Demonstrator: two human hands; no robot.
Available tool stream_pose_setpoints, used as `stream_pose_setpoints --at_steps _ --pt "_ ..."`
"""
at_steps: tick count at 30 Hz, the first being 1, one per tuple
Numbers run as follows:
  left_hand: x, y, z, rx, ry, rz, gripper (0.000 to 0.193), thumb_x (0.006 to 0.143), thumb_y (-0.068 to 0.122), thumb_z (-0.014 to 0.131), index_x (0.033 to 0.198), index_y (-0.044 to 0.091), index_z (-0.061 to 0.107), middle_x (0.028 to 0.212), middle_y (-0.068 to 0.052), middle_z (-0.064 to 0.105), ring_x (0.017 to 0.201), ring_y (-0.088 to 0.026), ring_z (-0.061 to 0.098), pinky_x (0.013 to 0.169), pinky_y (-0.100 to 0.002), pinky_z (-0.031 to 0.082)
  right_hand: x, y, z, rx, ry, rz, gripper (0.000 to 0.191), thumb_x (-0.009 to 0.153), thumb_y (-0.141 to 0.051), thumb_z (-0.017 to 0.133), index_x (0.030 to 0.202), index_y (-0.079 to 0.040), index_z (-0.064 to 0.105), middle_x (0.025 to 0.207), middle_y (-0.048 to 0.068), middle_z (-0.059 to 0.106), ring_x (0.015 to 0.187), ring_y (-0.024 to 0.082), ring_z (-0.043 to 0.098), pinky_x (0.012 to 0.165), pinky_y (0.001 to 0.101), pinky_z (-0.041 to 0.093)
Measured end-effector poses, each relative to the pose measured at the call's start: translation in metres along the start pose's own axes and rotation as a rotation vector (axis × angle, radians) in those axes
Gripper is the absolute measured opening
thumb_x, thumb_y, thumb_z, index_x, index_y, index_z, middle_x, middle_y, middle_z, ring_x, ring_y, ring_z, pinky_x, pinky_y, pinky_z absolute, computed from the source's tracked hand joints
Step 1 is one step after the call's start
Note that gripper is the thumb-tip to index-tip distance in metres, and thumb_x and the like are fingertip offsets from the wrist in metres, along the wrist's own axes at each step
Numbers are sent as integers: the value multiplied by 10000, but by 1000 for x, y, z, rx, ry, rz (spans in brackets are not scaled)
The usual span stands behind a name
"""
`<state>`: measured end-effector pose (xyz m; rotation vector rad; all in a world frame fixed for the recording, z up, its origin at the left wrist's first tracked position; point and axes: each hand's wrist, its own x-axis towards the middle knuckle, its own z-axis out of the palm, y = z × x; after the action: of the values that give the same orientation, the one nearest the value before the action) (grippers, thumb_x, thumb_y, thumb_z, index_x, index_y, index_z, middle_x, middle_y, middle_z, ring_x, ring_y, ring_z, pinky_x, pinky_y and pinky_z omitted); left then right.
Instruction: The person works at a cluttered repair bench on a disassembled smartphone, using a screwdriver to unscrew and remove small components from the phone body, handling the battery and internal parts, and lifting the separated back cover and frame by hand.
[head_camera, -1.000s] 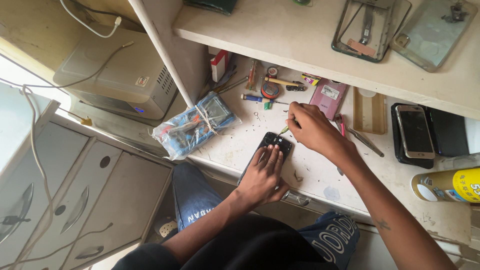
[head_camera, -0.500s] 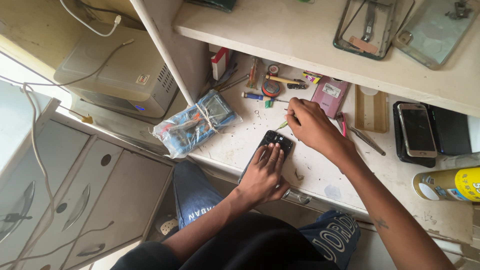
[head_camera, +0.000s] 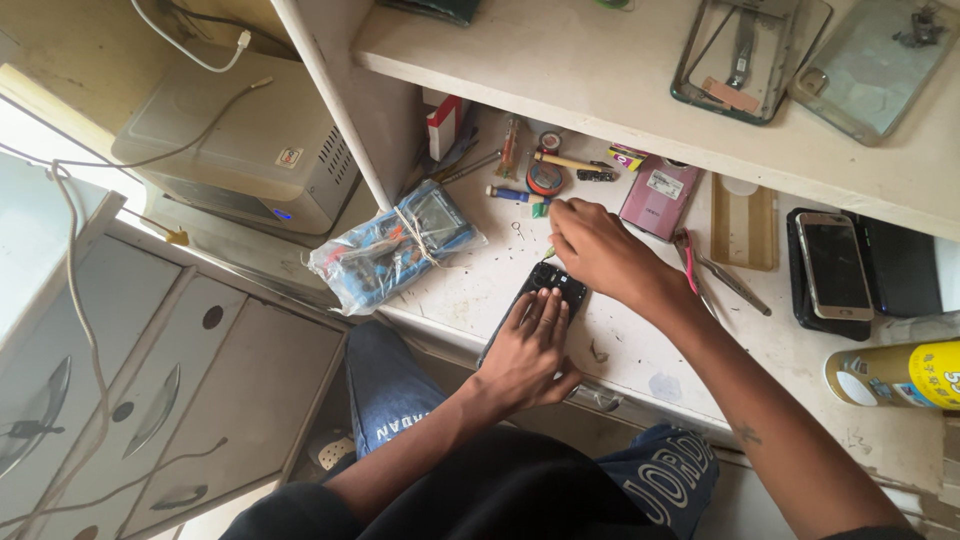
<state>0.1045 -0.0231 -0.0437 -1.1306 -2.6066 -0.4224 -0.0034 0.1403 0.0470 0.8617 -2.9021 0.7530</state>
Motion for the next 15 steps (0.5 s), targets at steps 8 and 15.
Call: stream_pose_setpoints --at_steps 8,15 --pt "0 0 2 1 -6 -18 917 845 529 623 1377 -205 486 1463 -404 467 1396 -472 474 1209 -517 290 10 1 -5 33 -125 -64 129 985 -91 546 975 37 544 986 254 603 925 468 608 800 529 470" --pt "-1 -3 1 -2 -3 -17 919 830 515 636 1376 -209 485 1466 -401 471 1397 -464 488 1225 -503 290 13 5 -10 23 -182 -65 84 926 -55 549 962 21 558 1000 240 618 946 459 616 803 520 468"
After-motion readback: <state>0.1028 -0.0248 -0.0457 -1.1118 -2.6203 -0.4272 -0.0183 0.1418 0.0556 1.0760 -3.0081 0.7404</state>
